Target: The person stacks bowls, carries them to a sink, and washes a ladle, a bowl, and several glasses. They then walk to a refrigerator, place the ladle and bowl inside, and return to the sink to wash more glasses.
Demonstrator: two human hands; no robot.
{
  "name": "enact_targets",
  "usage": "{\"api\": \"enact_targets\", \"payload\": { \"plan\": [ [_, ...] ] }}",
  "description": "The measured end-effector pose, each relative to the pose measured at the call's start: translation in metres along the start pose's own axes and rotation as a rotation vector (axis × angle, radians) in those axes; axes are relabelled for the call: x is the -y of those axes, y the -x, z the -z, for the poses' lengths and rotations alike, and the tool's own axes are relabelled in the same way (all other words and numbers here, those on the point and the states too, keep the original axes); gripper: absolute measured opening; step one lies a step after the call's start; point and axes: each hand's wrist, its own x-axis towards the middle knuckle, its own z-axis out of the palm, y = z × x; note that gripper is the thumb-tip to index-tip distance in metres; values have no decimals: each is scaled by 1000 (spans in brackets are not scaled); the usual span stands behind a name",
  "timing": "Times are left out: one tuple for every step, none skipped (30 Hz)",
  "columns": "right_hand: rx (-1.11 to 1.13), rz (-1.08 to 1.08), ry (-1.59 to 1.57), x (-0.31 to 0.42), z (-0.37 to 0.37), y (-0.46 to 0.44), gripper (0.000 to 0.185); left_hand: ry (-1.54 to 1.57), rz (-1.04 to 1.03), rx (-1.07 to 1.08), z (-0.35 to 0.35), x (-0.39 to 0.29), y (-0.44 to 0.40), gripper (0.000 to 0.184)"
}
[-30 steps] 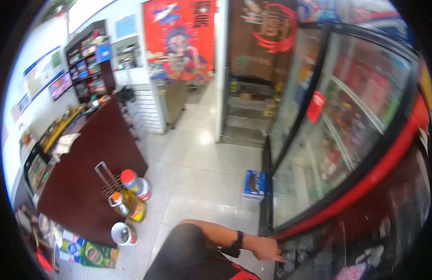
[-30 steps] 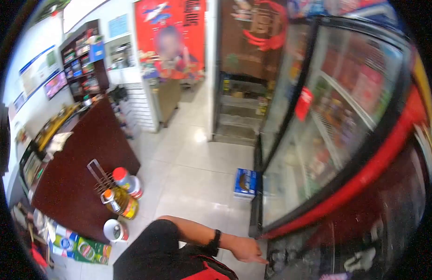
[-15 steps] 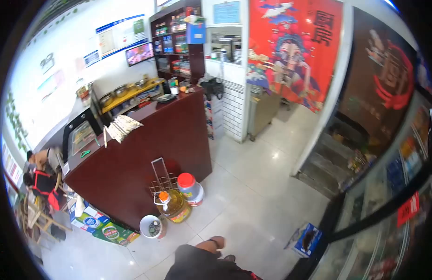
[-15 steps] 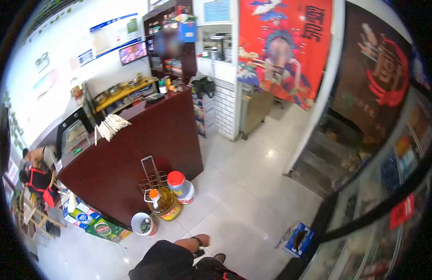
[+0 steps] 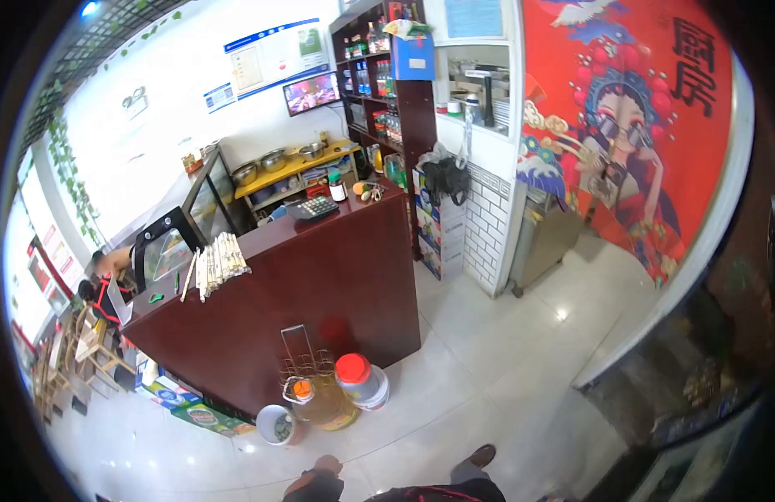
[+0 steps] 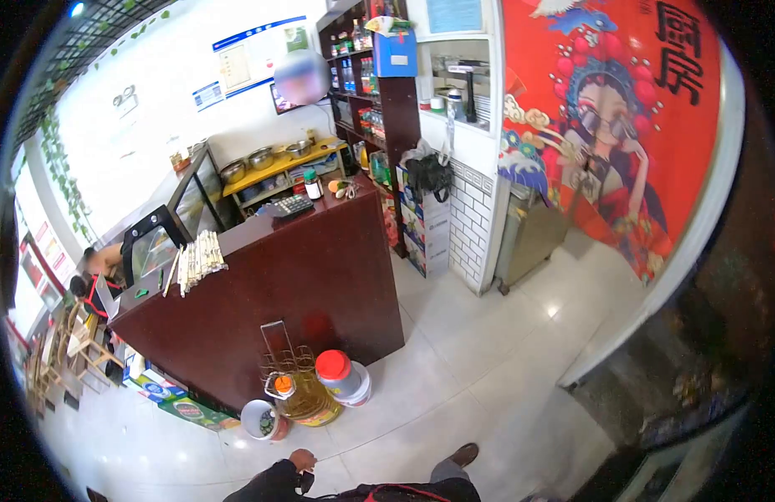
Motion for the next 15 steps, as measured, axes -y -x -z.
{"api": "enact_targets", "payload": {
  "plan": [
    [15,18,3,24,7,-26,7,-24,-15,84,8,-24,-15,28],
    [37,57,0,51,14,-54,7,-51,-30,177,15,-49,-27,27],
    [70,117,-12,79,21,-84,7,-85,-45,271,29,-68,-34,26],
    [104,186,-27,111,24,-112,7,-100,-176,183,41,-81,-47,26],
    [143,278,-49,146,23,-144,7,-117,-306,94,52,-95,-63,26],
    [187,379,-55,189,17,-169,7,-134,-436,7,66,-110,-73,26],
    [219,480,-53,236,4,-194,7,-342,-454,108,91,-131,-97,32],
    [192,556,47,305,-16,-192,9,52,-187,43,112,-148,-114,34],
    [239,637,26,363,-30,-186,16,442,86,-25,134,-169,-125,35],
    [266,711,24,416,-44,-185,17,828,362,-101,154,-192,-141,37],
    [291,790,18,467,-58,-189,20,903,391,-141,166,-210,-165,35],
    [319,834,-15,512,-69,-191,24,976,419,-180,180,-227,-190,33],
    [347,874,-50,549,-76,-199,31,1047,448,-217,193,-239,-212,31],
    [310,960,-37,580,-81,-224,38,835,317,-137,204,-248,-236,33],
    [271,1045,-22,608,-83,-253,47,623,186,-55,205,-254,-267,34]
  ]
}}
